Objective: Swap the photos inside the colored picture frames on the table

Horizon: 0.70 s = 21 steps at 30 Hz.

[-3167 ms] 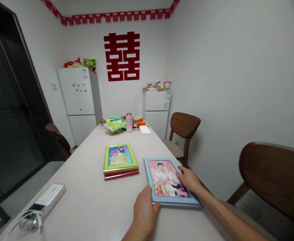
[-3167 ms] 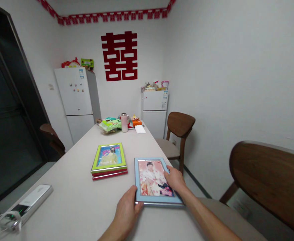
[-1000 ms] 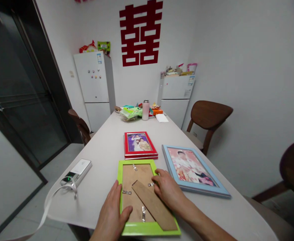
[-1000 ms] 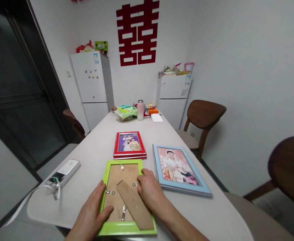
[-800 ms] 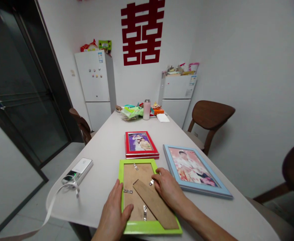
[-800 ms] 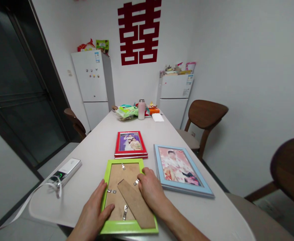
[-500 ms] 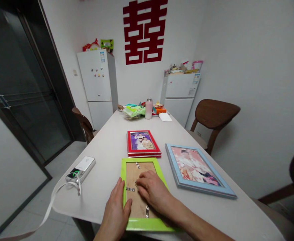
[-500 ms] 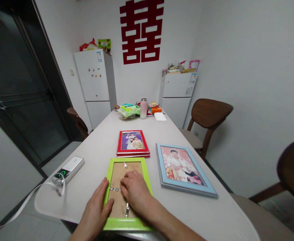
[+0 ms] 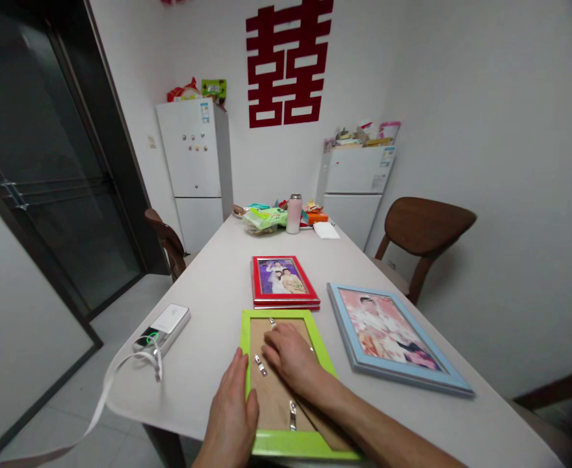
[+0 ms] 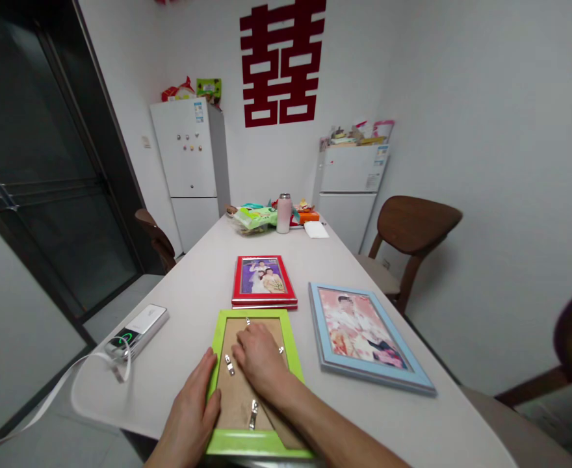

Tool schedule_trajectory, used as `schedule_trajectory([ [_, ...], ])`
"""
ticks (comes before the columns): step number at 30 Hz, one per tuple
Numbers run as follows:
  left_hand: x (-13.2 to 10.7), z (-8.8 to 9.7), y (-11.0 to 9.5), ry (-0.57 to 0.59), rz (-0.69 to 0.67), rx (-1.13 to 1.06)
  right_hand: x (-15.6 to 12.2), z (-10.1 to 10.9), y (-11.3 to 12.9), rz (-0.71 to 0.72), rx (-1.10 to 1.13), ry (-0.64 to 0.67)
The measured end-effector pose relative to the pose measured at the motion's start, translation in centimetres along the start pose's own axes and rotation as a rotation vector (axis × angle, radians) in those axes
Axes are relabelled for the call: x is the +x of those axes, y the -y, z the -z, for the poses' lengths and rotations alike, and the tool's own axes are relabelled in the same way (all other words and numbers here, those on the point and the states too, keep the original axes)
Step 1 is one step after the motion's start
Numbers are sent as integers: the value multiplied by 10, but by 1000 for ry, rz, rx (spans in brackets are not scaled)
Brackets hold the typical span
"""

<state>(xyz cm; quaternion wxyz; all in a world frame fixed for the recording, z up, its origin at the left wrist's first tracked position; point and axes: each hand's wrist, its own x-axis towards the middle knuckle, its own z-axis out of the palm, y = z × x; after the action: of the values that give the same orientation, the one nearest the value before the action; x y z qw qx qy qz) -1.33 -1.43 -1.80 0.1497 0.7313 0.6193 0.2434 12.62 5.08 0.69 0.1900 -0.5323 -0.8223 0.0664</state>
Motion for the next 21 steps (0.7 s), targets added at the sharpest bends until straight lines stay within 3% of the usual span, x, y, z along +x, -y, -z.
schedule_trajectory([
  [7,2,-4,1,-82,-1,-115,19,-4,-29,-122,-74,-51],
  [21,5,-3,-3,-104,6,-117,19,-1,-26,-94,-57,-33],
])
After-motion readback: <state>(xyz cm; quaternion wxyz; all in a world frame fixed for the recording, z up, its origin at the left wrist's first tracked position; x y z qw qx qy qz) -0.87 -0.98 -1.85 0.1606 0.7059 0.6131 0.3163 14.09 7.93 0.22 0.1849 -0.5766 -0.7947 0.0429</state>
